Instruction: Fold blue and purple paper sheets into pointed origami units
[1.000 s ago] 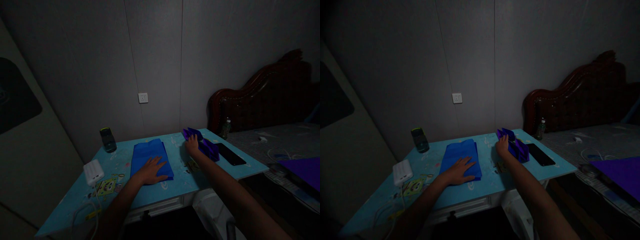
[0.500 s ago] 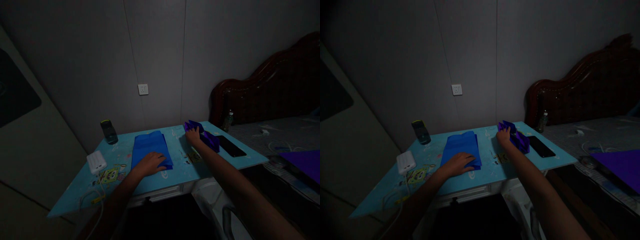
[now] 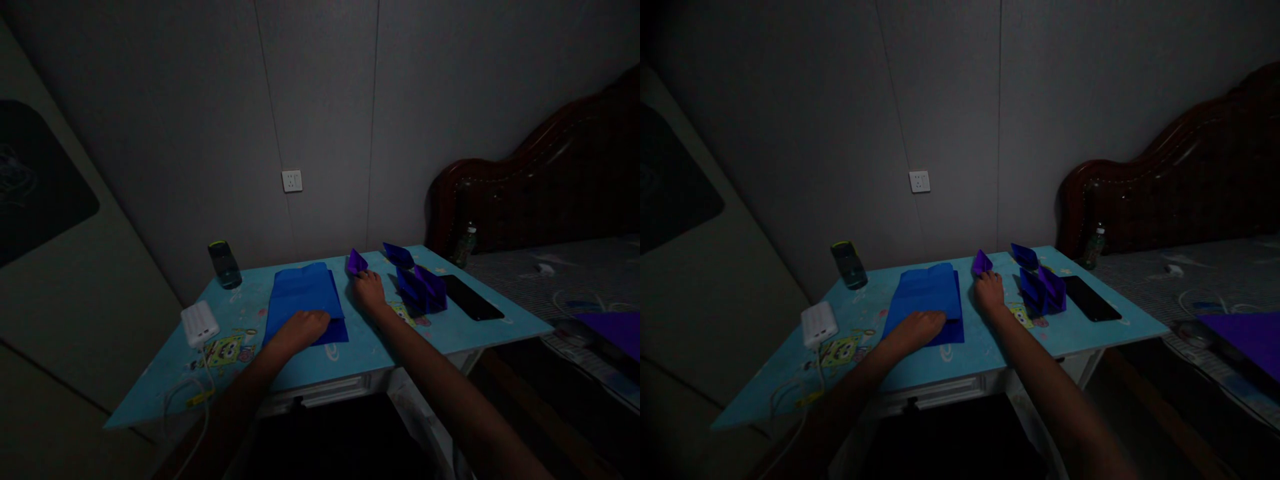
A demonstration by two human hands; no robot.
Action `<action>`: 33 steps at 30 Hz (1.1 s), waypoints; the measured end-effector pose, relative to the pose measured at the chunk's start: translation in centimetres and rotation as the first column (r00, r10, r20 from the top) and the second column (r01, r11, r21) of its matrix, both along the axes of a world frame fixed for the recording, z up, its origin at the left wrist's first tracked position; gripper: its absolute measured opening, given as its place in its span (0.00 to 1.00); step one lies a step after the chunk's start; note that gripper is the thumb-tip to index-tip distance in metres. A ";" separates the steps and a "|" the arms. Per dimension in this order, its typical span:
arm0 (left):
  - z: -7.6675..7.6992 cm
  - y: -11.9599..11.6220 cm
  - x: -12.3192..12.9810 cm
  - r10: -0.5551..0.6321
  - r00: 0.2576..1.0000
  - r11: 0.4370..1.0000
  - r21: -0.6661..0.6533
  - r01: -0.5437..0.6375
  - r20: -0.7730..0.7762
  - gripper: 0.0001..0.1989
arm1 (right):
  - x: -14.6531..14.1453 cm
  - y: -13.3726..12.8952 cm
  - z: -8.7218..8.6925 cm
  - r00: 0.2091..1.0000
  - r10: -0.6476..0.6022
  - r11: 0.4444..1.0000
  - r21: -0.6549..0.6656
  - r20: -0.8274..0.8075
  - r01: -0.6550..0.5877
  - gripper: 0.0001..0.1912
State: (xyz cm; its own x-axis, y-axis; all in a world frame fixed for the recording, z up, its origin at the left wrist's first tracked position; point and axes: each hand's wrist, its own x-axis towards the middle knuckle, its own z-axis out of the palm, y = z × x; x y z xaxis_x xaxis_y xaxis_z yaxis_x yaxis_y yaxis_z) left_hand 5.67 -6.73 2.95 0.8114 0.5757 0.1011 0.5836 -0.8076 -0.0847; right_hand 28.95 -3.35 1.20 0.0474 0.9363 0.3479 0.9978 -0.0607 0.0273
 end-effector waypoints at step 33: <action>-1.1 7.0 1.0 0.488 0.488 0.831 -0.556 -0.007 0.724 0.30 | -2.7 -1.4 0.0 0.748 0.663 0.710 0.326 -0.014 -0.624 0.21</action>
